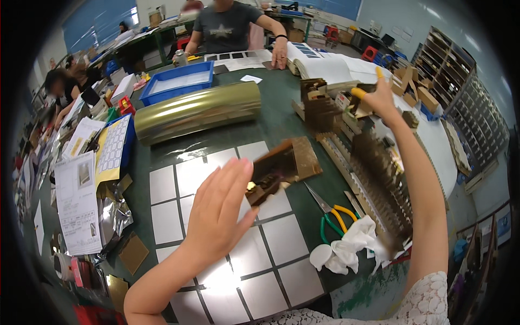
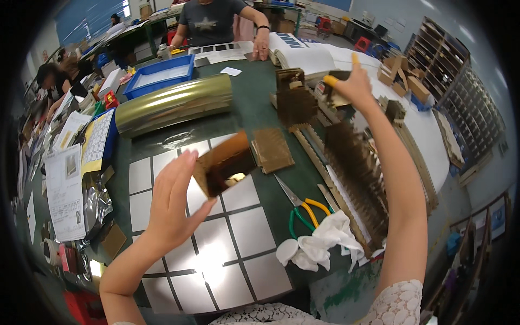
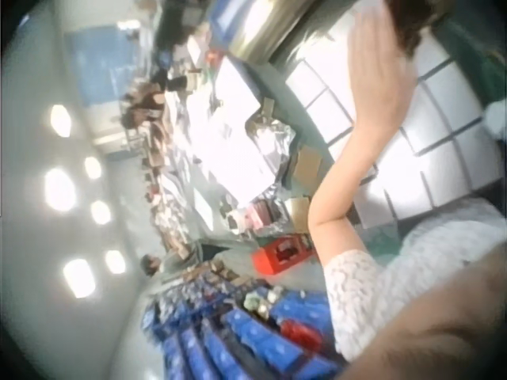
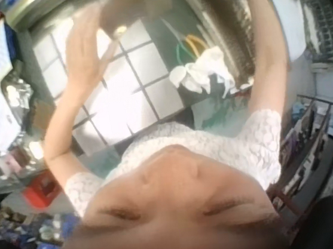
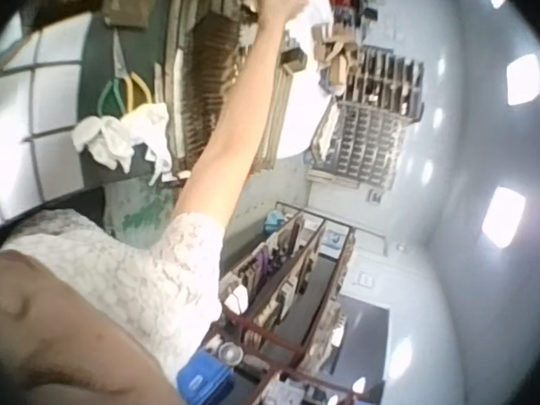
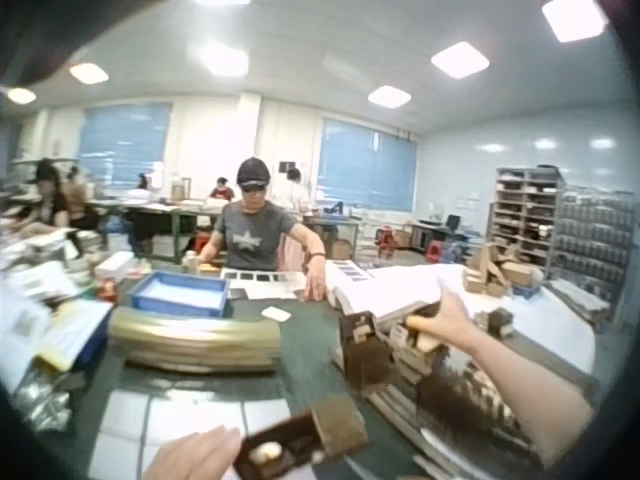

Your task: The person picks up small square mirrors from a stack, wipes them with a white cloth, and places them into a cardboard holder. They also use scissors to cut a sheet of white material on the table.

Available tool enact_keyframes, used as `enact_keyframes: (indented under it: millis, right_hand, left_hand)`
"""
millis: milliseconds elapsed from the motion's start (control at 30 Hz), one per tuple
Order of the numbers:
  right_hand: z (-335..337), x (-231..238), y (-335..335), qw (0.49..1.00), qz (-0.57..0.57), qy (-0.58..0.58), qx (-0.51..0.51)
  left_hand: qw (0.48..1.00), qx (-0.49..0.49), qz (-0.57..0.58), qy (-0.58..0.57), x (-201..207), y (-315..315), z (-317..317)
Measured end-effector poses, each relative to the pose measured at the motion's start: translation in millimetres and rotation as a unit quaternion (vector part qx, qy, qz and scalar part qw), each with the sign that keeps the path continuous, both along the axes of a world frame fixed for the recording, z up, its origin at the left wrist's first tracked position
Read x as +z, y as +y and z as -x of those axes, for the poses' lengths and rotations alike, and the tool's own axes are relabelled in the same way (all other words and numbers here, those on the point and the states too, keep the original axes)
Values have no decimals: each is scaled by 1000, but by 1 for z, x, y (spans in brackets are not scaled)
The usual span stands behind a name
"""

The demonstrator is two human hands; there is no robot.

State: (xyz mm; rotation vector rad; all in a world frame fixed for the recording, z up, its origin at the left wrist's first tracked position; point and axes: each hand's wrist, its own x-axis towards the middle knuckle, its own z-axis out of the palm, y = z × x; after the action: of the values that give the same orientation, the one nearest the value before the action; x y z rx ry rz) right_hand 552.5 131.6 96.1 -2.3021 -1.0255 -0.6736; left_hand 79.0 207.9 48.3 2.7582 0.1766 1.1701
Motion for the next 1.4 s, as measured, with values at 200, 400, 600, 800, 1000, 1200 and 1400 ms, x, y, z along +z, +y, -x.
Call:
enact_keyframes:
  millis: [200,400,600,800,1000,1200,1400]
  right_hand:
    - [-13,44,87,986,-89,89,109]
    - [-36,-7,142,984,-52,66,155]
    - [-5,-30,146,975,10,129,179]
    - [-13,-46,135,972,81,144,165]
    - [6,-48,137,969,124,156,148]
    - [10,-50,141,969,136,133,158]
    - [7,-52,140,968,138,131,165]
  left_hand:
    - [998,30,-5,60,-2,-16,69]
    - [989,130,31,66,-14,-10,110]
    - [977,190,58,77,-14,-1,132]
    - [980,160,78,85,-22,9,133]
    - [980,157,84,91,-26,10,134]
    - [981,148,88,94,-26,12,133]
    - [982,142,92,87,-28,14,130]
